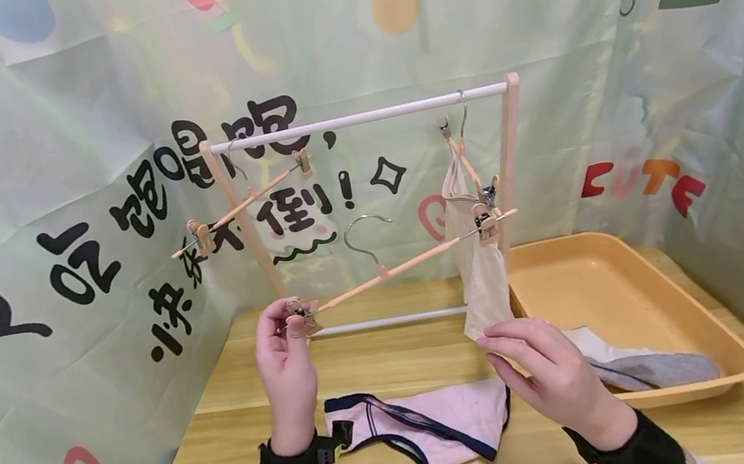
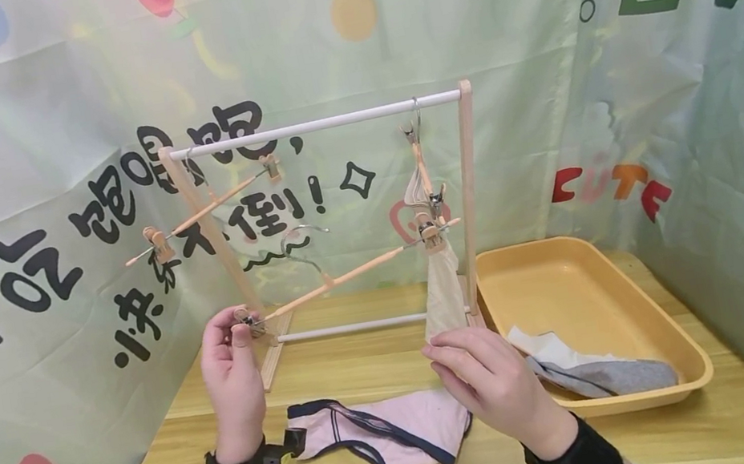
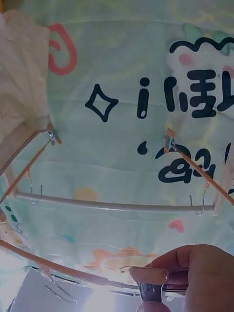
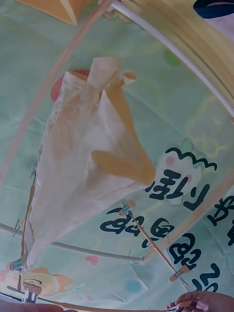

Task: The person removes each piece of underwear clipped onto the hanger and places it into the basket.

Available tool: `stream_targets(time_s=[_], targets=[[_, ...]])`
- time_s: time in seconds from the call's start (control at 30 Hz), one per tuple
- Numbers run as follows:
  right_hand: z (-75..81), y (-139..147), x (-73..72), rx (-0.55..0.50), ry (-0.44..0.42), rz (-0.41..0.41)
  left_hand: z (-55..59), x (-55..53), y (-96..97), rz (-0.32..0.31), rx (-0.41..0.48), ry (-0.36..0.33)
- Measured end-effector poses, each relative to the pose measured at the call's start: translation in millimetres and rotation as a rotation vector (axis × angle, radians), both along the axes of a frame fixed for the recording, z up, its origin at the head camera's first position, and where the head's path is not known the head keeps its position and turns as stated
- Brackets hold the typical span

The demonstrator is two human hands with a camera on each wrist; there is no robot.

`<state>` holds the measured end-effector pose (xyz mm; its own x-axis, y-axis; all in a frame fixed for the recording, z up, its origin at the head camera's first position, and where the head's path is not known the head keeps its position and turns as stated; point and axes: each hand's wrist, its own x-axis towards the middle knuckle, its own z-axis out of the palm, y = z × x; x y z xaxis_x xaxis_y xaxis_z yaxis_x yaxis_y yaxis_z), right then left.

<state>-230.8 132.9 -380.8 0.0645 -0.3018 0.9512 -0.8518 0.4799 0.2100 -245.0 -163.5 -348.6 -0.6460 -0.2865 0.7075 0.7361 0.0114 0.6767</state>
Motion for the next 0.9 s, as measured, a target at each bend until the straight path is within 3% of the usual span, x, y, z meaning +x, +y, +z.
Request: stream_targets(time_s=[0.2,0.47,0.73,0.9], targets=[[4.8,-2,3.9,-0.001,-0.002,-0.008,2.6,1.5,-6.8,0.018,0.013,-0.004],[5.8,-4,4.5,0.002,-0.002,0.006,5.3,0.5,-15.2,0.055,0.136,-0.040],[-6.2,-2,-1.6,0.047,-0.040,0.005,3.4,-3.5,-20.2,0.131,0.190,-0.037],[-12.1,-3,-3.6,0.093,-0.113,-0.030,2.1,-6.2,-20.5,0.159,0.211,-0.020]])
